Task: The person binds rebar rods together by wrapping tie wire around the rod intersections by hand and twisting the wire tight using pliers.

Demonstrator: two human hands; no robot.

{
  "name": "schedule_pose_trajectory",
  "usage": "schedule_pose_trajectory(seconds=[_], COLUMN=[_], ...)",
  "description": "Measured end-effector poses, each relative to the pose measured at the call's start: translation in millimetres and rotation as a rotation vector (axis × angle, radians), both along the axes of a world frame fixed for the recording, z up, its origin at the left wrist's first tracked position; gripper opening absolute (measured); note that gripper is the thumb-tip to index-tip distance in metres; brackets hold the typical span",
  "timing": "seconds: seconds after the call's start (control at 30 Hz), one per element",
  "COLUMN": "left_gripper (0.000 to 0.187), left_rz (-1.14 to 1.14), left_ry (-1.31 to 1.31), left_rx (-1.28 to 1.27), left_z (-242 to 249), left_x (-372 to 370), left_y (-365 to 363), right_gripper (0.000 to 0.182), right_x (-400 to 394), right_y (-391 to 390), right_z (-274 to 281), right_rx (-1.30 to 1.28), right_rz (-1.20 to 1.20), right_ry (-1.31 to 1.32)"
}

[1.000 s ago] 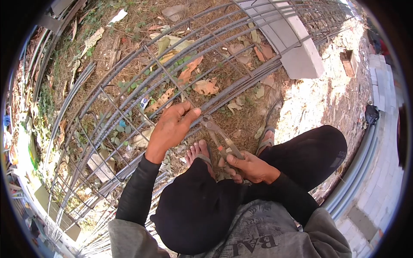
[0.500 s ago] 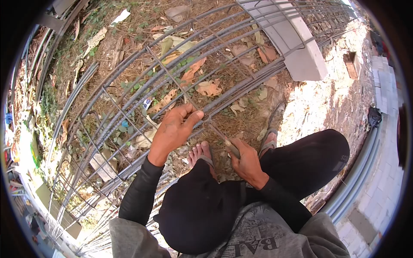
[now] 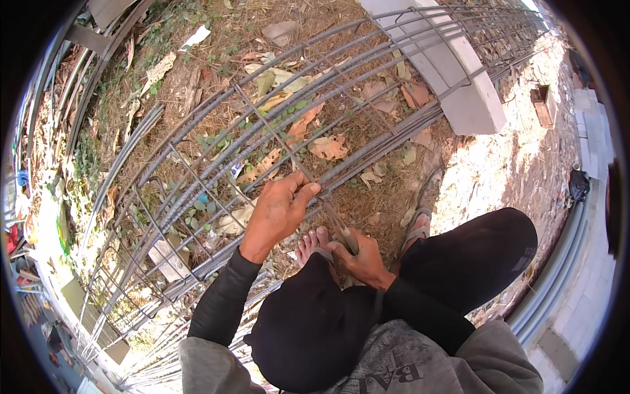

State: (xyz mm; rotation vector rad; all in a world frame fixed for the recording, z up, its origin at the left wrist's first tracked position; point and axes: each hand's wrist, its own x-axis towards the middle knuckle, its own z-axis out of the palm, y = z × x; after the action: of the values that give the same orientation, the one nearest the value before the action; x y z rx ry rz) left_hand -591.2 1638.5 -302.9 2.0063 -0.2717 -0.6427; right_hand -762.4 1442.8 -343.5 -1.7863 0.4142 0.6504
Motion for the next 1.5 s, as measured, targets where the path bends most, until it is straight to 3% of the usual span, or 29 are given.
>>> schedule_pose_trajectory(seconds=[0.07,0.17,0.27,0.37,0.47,0.5,0.57,0.6,0.7,0.8,0.83,0.87,0.93,1.0,1.03,1.07,1.13,1.27,1.5], left_gripper=[0.027,0.027,0.029,0.032,0.034,0.034,0.032,0.032,0.03,0.032,0.032,0.033,0.036,0.04,0.037,0.034,0.032,0.031,0.032], left_rz=[-0.002,0.005,0.031,0.018,0.027,0.029,0.038,0.032,0.041,0.015,0.012,-0.008,0.002,0.036,0.132,0.006,0.027,0.113,0.111], left_ry=[0.001,0.019,0.012,-0.031,-0.053,-0.04,-0.042,-0.041,-0.058,-0.045,-0.052,-0.085,-0.2,-0.346,-0.2,-0.116,-0.061,-0.154,-0.116], left_rx=[-0.006,-0.005,-0.049,-0.062,-0.072,-0.071,-0.082,-0.083,-0.075,-0.11,-0.129,-0.142,-0.189,-0.243,-0.057,-0.074,-0.076,-0.081,-0.06], left_z=[0,3,-4,-3,-13,-10,-12,-9,3,2,0,2,-5,-22,-40,-20,-9,-24,-8], left_x=[2,-2,-3,-2,-6,-6,-6,-4,-6,-2,1,0,-13,-4,-19,4,3,-16,-14], left_y=[0,-1,0,-1,4,3,0,-3,-3,-4,3,2,-2,-27,-5,-16,-15,-3,1], right_gripper=[0.037,0.045,0.047,0.05,0.055,0.059,0.057,0.056,0.05,0.046,0.047,0.045,0.044,0.046,0.055,0.065,0.087,0.082,0.072], right_x=[2,2,-4,16,19,8,6,8,15,-2,-2,2,10,15,17,25,30,27,16], right_y=[-25,-49,-44,-46,-52,-58,-59,-58,-52,-49,-45,-44,-62,-76,-69,-54,-59,-61,-65], right_z=[22,41,18,58,94,76,82,83,79,40,36,40,66,69,75,73,91,91,79], right_rx=[0.225,1.123,1.021,0.334,-0.456,-0.659,-0.76,-0.797,-0.487,0.714,0.777,0.704,0.231,-0.027,-0.031,-0.038,-0.128,-0.355,-0.674], right_rz=[0.087,-0.103,-0.008,0.146,0.266,0.254,0.282,0.304,0.341,-0.042,-0.118,-0.086,0.072,0.101,0.148,0.192,0.274,0.378,0.451], right_ry=[0.156,0.647,0.651,0.088,-0.171,-0.513,-0.559,-0.582,-0.119,0.47,0.52,0.518,0.342,0.114,0.019,-0.078,0.038,-0.076,-0.252])
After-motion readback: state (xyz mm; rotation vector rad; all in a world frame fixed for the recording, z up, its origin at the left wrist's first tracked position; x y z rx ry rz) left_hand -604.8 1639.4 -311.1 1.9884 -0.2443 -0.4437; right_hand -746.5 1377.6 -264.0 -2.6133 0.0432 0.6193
